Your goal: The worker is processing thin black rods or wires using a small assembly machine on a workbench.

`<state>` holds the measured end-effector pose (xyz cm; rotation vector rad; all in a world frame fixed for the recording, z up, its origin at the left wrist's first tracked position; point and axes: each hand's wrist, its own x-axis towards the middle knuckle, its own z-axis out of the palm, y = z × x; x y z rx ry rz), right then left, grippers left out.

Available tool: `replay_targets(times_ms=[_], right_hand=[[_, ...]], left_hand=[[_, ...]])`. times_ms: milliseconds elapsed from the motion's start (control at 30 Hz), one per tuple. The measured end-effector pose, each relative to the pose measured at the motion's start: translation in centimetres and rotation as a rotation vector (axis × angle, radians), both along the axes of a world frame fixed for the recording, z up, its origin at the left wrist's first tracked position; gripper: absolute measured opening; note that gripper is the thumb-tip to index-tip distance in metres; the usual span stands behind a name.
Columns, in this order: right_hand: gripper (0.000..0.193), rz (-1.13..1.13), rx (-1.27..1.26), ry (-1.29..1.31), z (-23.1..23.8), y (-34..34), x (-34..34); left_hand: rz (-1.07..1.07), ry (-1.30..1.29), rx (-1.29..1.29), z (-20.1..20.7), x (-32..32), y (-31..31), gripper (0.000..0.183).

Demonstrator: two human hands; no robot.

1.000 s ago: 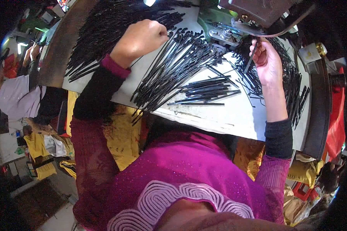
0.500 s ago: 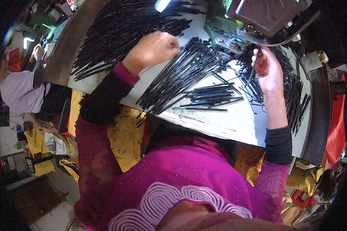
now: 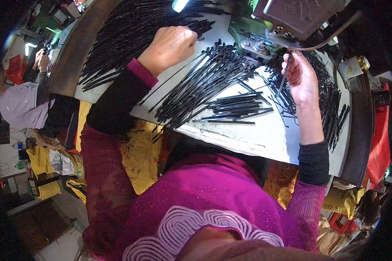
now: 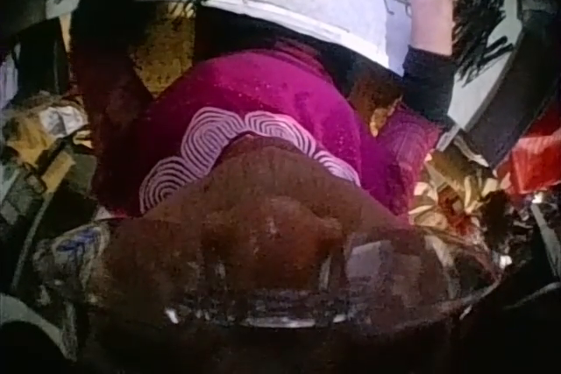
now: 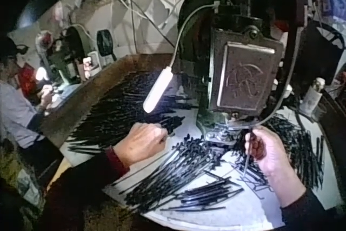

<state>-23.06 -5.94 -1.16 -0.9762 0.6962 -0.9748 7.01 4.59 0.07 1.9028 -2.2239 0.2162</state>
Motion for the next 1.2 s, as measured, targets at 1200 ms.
replay_targets(times_ms=[1200], right_hand=[[0.027,0.464,-0.239,0.49,2.1,3.2,1.7]], left_hand=[[-0.118,0.773,0.184,2.0,-7.2,-3.6,0.033]])
